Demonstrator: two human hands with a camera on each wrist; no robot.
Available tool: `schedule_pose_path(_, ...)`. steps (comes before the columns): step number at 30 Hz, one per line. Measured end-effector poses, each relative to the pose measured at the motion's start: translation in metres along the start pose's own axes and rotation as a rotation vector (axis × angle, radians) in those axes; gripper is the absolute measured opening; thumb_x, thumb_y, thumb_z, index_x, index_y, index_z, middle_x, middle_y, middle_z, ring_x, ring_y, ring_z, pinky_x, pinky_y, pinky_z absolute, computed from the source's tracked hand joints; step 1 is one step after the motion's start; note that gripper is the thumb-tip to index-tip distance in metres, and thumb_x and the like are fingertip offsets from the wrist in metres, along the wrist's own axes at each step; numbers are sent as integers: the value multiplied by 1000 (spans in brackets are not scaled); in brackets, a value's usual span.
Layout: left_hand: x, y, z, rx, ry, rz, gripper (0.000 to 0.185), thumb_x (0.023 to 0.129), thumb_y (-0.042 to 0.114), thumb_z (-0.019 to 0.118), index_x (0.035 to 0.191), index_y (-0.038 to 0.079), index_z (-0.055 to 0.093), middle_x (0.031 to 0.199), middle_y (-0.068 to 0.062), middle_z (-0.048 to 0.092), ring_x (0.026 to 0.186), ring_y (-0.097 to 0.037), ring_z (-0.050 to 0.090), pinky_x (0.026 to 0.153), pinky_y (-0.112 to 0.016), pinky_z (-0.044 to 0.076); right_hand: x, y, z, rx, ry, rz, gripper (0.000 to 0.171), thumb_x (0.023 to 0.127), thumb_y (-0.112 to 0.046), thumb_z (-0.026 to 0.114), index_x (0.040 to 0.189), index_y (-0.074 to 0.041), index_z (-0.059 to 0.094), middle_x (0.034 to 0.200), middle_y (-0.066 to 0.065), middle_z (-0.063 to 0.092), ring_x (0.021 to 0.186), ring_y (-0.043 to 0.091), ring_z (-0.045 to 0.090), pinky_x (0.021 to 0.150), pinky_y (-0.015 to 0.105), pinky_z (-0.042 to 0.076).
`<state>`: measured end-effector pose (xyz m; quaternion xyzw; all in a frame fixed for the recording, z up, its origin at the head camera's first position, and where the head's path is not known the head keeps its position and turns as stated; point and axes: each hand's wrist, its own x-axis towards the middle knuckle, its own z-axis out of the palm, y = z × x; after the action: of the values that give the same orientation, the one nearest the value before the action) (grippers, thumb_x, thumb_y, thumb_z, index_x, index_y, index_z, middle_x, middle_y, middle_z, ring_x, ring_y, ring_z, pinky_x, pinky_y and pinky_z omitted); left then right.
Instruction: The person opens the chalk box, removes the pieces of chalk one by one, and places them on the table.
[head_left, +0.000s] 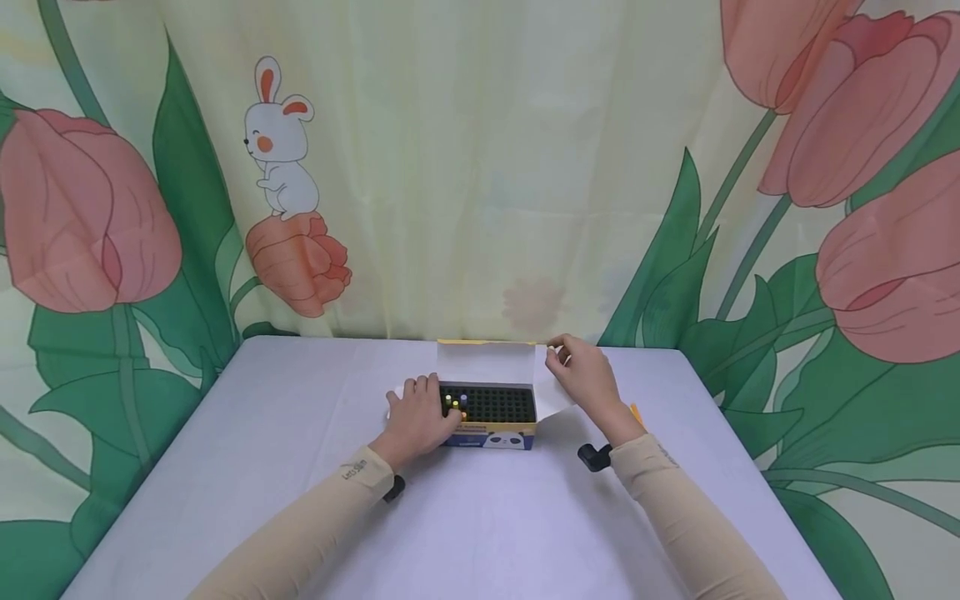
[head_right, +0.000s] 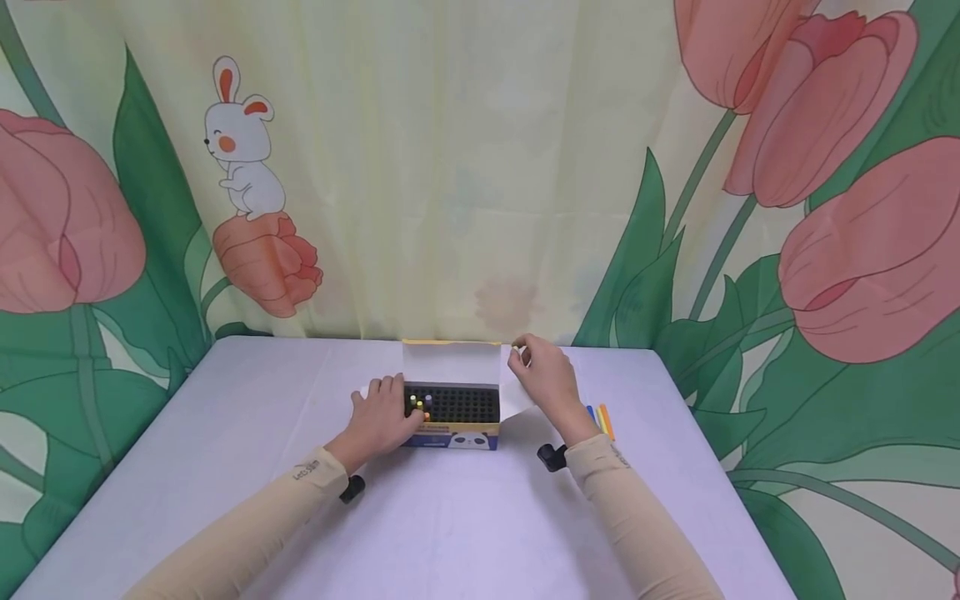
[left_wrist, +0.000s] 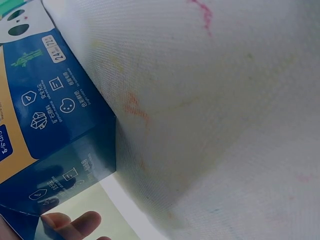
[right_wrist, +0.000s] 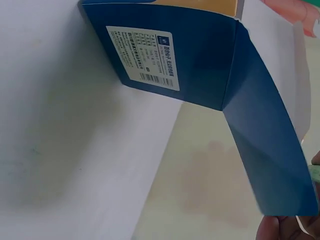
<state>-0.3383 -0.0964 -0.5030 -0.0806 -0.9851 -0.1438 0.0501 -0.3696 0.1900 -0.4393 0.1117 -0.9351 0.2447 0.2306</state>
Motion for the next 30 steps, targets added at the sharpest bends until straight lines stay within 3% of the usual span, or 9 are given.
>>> schedule_pose_path(15, 1, 0, 1, 6, 4, -2, 87, 87, 53, 50, 150, -7, 41, 140, -26, 55, 130, -43, 48, 100, -75, 34, -5, 23, -2, 29, 10, 99, 24, 97, -25, 59, 111, -11, 73, 81, 3, 69, 61, 18, 57, 59, 33, 45)
schedule_pose_path(30, 2, -1, 2, 7, -12, -9, 87, 88, 53, 50, 151, -7, 41, 142, -27, 54, 131, -44, 48, 102, -76, 32, -23, 55, 3, -9, -80, 220, 29, 95, -27, 57, 113, -9, 72, 88, 8, 71, 69, 22, 58, 61, 34, 45)
